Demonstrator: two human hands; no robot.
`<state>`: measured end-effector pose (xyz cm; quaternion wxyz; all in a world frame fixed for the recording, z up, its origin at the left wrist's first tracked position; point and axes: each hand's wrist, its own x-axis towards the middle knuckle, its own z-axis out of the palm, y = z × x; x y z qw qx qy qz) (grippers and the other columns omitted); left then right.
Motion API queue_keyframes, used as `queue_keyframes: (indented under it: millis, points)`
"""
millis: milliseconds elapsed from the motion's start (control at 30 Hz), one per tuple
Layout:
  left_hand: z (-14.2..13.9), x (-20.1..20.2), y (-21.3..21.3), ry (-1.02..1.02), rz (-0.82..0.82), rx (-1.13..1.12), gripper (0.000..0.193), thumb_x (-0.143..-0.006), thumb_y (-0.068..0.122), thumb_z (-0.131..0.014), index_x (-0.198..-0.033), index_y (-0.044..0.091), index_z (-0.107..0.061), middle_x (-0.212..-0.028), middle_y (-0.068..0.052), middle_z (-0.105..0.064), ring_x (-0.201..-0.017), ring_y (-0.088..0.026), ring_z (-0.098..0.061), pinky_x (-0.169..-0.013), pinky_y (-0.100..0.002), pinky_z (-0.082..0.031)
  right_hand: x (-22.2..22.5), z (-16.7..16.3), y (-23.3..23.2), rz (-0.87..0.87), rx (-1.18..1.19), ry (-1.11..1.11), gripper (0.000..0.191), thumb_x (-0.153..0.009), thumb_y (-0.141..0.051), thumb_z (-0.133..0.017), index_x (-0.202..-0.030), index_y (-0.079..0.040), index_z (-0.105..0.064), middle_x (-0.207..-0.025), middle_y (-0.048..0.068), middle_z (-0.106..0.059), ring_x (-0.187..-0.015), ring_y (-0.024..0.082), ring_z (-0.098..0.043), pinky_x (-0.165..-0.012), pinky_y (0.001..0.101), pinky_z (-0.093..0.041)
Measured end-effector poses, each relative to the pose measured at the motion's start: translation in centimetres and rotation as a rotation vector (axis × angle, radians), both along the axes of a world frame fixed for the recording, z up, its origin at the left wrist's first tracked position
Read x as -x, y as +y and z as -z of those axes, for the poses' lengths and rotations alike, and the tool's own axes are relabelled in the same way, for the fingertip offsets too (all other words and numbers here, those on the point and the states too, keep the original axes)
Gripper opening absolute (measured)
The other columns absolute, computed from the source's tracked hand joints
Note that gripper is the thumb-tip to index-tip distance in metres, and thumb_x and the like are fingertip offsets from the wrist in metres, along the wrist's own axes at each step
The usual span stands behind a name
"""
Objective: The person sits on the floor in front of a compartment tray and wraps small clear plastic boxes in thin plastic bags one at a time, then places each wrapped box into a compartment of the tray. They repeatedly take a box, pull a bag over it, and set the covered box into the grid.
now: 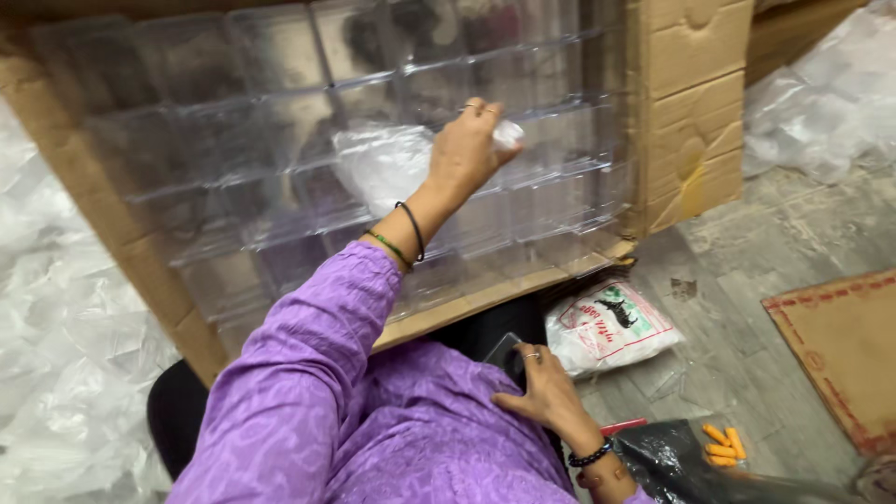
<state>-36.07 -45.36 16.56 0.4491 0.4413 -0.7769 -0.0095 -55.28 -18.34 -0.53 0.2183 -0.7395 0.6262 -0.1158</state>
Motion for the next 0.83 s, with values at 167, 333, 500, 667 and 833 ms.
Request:
queue_keyframes:
  millis: [167,333,500,667,833]
  points:
    - [-2.6,5.8,-1.8,-0.189,0.062,-0.027,0.053,-0.073,0.036,-0.089,-0.102,-0.001,-0.066,-0.110,-0.022,-0.064,-0.087,-0.041,-0.070,-0.073,-0.048,-0.057,0.0,-2.7,-0.8,0.002,-0.152,0.014,0.106,-0.059,-0.051,-0.092,-0.145,-0.012,-0.044,-0.118,0.019,-0.056,-0.112,0.037,-0.058,-0.095,0.0442,-0.051]
    - [-3.6,10.9,-6.3,-0.277,0.042,0.002,0.025,-0.075,0.022,-0.082,-0.086,0.002,-0.071,-0.098,-0.022,-0.069,-0.087,-0.041,-0.071,-0.072,-0.048,-0.058,0.7,-2.3,-0.3,-0.004,-0.095,-0.083,0.102,-0.058,-0.050,-0.093,-0.140,-0.012,-0.047,-0.112,0.017,-0.058,-0.107,0.036,-0.060,-0.092,0.0441,-0.051]
    - [-3.8,13.4,-7.9,-0.380,-0.041,0.014,0.007,-0.082,0.003,-0.066,-0.083,0.005,-0.072,-0.093,-0.022,-0.071,-0.088,-0.041,-0.072,-0.073,-0.049,-0.058,1.5,-0.6,-0.2,-0.015,-0.028,-0.126,0.106,-0.058,-0.052,-0.094,-0.144,-0.013,-0.048,-0.117,0.019,-0.057,-0.110,0.037,-0.060,-0.093,0.0434,-0.051]
    - [-5.9,10.5,-7.8,-0.148,0.051,-0.009,0.019,-0.073,0.008,-0.072,-0.090,0.004,-0.066,-0.085,-0.023,-0.070,-0.082,-0.045,-0.069,-0.071,-0.053,-0.055,4.6,-1.4,-0.8,0.088,-0.104,-0.481,0.100,-0.060,-0.047,-0.094,-0.142,-0.011,-0.050,-0.130,0.015,-0.064,-0.122,0.030,-0.063,-0.105,0.0393,-0.050]
    - [1.2,-0.1,3.6,0.139,0.142,0.040,0.028,-0.080,0.007,-0.069,-0.107,0.005,-0.059,-0.098,-0.023,-0.073,-0.097,-0.045,-0.068,-0.083,-0.052,-0.054,4.5,-5.0,-3.6,0.153,0.327,-0.685,0.103,-0.069,-0.039,-0.090,-0.150,-0.004,-0.038,-0.141,0.019,-0.055,-0.133,0.032,-0.054,-0.112,0.0428,-0.041]
